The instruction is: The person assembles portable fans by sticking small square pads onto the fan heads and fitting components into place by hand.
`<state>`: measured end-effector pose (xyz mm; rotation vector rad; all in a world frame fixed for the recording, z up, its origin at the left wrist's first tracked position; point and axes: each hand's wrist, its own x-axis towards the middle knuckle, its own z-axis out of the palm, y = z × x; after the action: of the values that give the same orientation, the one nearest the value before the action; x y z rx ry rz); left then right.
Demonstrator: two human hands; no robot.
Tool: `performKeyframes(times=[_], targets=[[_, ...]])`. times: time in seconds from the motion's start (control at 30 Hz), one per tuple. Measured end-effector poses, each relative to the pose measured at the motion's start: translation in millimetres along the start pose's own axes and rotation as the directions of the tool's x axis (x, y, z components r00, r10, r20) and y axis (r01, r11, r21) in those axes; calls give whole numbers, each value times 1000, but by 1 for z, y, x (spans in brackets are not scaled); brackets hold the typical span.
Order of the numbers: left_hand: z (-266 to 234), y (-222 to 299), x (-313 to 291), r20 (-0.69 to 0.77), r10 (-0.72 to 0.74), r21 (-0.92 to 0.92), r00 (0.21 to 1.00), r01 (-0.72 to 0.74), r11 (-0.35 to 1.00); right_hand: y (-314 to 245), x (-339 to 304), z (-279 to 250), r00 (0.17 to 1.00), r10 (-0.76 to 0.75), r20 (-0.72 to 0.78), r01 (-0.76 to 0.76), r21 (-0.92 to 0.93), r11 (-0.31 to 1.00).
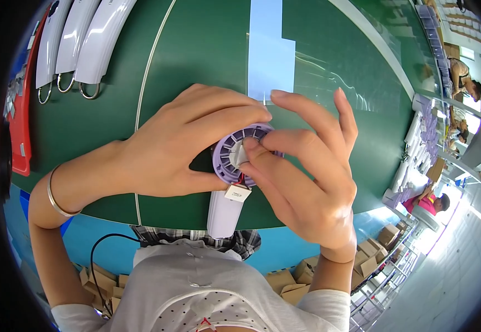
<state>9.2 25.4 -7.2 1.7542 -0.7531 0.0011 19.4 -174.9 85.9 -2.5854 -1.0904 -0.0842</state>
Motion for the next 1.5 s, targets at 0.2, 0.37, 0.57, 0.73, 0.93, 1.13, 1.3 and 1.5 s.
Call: performKeyframes(times=[0.2,0.37,0.57,0.73,0.93,1.13,1.3,1.5], targets=[[0,0,-2,-13,7,1,1000,-7,1000,2,4,-1,999,-32,20,31,48,998],[1,-1,1,-8,18,-2,1000,-18,1000,8,4,-2,998,-61,27,59,47,997],[-4,-1,1,2,38,21,999,-38,999,6,6,-2,997,-80,8,80,31,996],[-4,0,2,52,-10,45,999,8,999,21,3,0,993,29,-111,0,250,968],[-3,2,4,71,-8,73,997,3,997,86,34,38,834,501,-233,-433,288,854],[-2,2,3,76,-11,94,997,4,996,90,38,57,831,494,-256,-442,234,866],[-3,2,3,75,-19,108,997,11,994,83,40,60,815,505,-284,-454,230,861],[-1,0,3,95,-39,106,995,29,994,86,42,59,809,519,-277,-476,210,854]])
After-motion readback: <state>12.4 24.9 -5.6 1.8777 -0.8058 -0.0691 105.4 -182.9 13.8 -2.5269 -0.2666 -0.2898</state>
